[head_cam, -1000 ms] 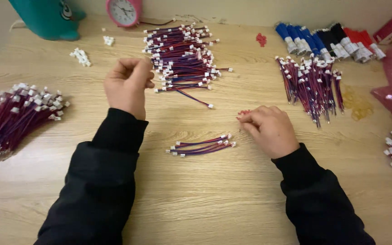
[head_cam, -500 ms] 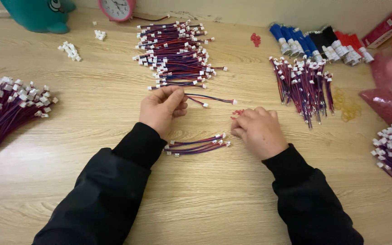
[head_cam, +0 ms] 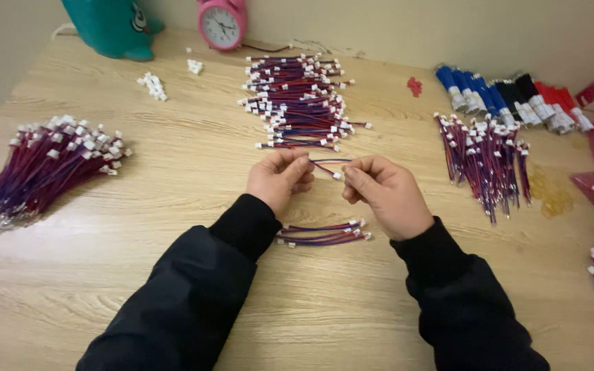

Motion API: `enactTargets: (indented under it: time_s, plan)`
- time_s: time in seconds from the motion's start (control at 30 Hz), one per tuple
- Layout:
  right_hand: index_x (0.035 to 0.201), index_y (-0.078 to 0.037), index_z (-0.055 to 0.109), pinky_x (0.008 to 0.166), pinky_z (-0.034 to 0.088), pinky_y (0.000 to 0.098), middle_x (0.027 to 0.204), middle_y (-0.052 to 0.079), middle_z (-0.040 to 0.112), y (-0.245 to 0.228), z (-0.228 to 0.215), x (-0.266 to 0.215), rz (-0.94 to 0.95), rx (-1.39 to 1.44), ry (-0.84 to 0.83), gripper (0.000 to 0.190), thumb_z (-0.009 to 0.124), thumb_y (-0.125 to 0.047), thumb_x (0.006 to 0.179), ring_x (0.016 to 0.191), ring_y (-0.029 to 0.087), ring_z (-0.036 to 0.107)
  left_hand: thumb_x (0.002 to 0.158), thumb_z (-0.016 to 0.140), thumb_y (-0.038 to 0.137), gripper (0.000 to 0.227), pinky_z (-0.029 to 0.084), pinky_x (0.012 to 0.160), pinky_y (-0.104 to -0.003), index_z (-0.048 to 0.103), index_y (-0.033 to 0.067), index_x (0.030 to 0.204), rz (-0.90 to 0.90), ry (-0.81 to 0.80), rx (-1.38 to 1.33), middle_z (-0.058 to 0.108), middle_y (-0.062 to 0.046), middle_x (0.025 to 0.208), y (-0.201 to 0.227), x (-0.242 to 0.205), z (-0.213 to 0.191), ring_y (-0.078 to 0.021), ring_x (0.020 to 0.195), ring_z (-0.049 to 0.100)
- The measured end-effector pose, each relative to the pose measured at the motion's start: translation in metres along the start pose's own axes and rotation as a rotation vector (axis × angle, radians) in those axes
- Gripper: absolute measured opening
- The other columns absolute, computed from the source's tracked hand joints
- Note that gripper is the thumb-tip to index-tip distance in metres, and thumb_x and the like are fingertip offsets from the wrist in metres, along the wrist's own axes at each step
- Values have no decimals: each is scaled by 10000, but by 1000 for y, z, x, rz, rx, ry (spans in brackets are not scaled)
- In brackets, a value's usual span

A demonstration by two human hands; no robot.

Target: The person assembles wire harnesses by hand, inserting small white plastic connectors onto the ends of short, multi-colored wires. The person repeatedly picks up wires and connectors from piles on the table, attaches them, and places the finished harnesses into a growing stack.

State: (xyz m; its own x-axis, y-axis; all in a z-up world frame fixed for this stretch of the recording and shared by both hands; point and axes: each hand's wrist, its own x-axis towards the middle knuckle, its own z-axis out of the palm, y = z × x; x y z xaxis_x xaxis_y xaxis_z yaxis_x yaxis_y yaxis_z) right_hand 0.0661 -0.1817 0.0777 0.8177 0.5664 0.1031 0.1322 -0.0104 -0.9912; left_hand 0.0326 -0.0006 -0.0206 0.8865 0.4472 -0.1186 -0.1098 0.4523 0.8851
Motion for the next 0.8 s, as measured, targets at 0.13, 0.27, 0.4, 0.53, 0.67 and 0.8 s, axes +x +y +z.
enactTargets:
  time_s: [0.13,0.27,0.4,0.53,0.67,0.8]
  plan:
    - [959,11,634,552,547,213,706,116,665,19,8,15,36,93,19,154,682,-129,914,626,151,678,915,666,116,213,647,640,-288,648,23,1105,0,-23,-15,690,-145,869,-7,5,-2,-190,736,708]
    - [959,42,607,521,574,247,711,144,663,16,15,16,56,120,56,223,740,-109,862,598,179,682,930,635,91,221,650,680,-318,638,5,1134,-5,-37,-26,693,-163,892,-4,2,-2,-199,761,711]
    - [934,49,639,551,595,255,739,150,677,23,12,17,60,133,90,195,740,-100,860,624,179,692,937,615,80,214,652,682,-305,639,17,1140,-4,-47,-15,700,-151,892,-3,-1,-1,-184,759,713]
    - [971,51,660,611,600,245,770,123,681,18,16,16,81,131,53,181,728,-73,858,659,155,686,940,617,85,201,650,687,-303,645,29,1131,9,-54,15,697,-145,896,-8,3,-3,-176,759,708]
    - [1047,52,668,661,606,270,799,140,692,21,16,18,45,101,5,236,732,-48,843,706,166,693,927,636,85,201,653,680,-320,660,24,1117,22,-25,6,709,-168,890,-9,2,-2,-199,757,719]
    - [1084,49,651,667,606,281,825,156,702,18,17,18,20,81,-27,247,706,-58,868,724,176,698,918,650,72,192,652,678,-326,669,11,1099,47,-1,11,704,-181,882,-18,10,-4,-210,767,718]
